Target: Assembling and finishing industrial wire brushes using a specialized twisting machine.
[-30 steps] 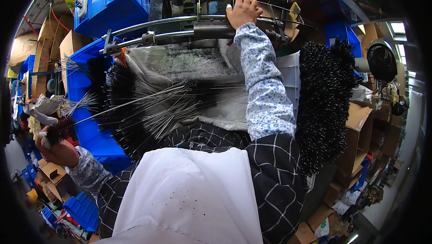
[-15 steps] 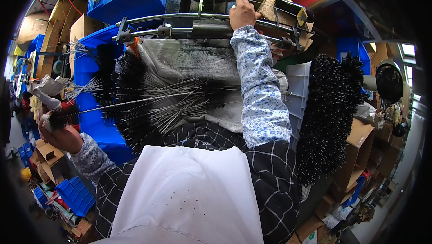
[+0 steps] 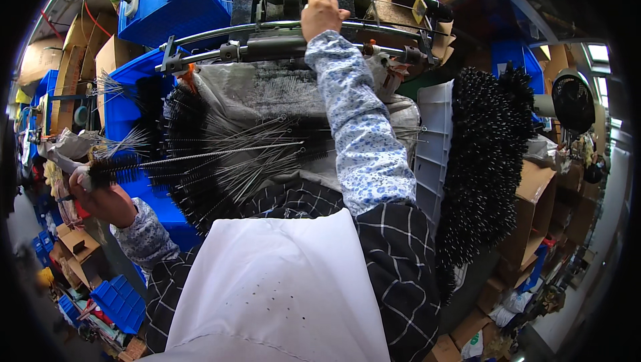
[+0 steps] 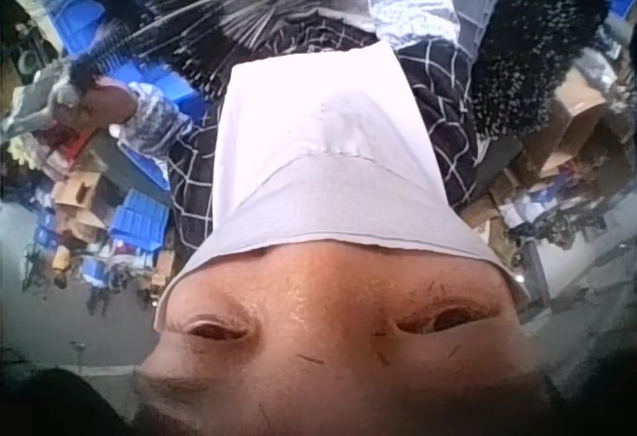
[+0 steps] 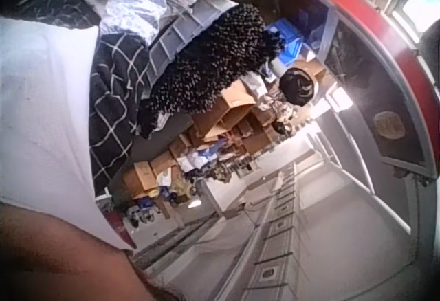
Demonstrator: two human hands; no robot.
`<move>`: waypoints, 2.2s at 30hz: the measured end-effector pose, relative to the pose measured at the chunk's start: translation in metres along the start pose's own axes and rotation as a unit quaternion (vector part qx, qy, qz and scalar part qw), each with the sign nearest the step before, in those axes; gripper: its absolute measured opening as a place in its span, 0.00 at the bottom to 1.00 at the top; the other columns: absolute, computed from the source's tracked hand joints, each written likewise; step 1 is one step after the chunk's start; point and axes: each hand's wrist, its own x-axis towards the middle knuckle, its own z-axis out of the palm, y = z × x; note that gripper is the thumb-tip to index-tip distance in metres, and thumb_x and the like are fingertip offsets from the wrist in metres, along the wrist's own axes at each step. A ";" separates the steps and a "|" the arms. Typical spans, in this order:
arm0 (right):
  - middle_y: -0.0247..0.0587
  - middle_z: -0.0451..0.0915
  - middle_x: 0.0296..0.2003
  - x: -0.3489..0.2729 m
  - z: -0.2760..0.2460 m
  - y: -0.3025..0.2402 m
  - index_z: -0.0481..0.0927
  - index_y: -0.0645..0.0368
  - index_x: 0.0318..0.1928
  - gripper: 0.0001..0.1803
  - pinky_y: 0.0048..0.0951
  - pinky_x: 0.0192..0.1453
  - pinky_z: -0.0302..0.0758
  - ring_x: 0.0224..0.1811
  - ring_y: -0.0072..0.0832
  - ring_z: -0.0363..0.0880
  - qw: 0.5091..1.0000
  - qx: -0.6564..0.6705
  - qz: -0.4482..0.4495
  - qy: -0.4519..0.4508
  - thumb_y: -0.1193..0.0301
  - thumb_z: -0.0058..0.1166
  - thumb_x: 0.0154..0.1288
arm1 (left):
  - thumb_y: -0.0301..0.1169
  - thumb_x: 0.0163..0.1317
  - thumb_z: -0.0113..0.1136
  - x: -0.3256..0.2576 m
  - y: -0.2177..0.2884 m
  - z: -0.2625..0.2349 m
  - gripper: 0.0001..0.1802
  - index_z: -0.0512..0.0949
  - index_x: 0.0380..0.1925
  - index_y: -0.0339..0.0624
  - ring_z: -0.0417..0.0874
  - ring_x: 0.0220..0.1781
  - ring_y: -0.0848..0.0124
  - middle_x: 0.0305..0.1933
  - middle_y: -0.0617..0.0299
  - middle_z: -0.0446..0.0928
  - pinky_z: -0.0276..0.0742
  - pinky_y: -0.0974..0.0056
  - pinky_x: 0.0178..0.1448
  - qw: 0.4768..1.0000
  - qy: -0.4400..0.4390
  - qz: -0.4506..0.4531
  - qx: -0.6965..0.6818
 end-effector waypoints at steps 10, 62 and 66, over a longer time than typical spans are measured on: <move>0.38 0.69 0.49 0.041 -0.013 0.106 0.71 0.43 0.47 0.18 0.57 0.52 0.56 0.52 0.37 0.66 0.988 0.033 0.071 -0.135 0.57 0.39 0.57 | 0.28 0.59 0.45 -0.008 -0.002 0.019 0.07 0.68 0.35 0.38 0.67 0.21 0.81 0.24 0.66 0.69 0.62 0.78 0.22 0.987 -0.080 -0.113 -0.083; 0.33 0.70 0.47 0.025 -0.005 0.052 0.68 0.32 0.51 0.25 0.45 0.56 0.49 0.54 0.30 0.58 0.988 -0.090 -0.098 -0.079 0.76 0.35 0.56 | 0.24 0.46 0.52 -0.060 -0.026 -0.001 0.09 0.69 0.31 0.45 0.71 0.30 0.65 0.22 0.62 0.71 0.61 0.61 0.35 0.695 -0.608 0.048 0.380; 0.34 0.67 0.50 0.031 0.007 0.064 0.63 0.34 0.54 0.23 0.49 0.59 0.43 0.58 0.33 0.52 0.986 -0.069 -0.116 -0.098 0.72 0.36 0.58 | 0.20 0.44 0.53 -0.055 -0.031 0.002 0.13 0.68 0.32 0.43 0.70 0.30 0.63 0.23 0.60 0.71 0.63 0.61 0.36 0.721 -0.614 -0.008 0.320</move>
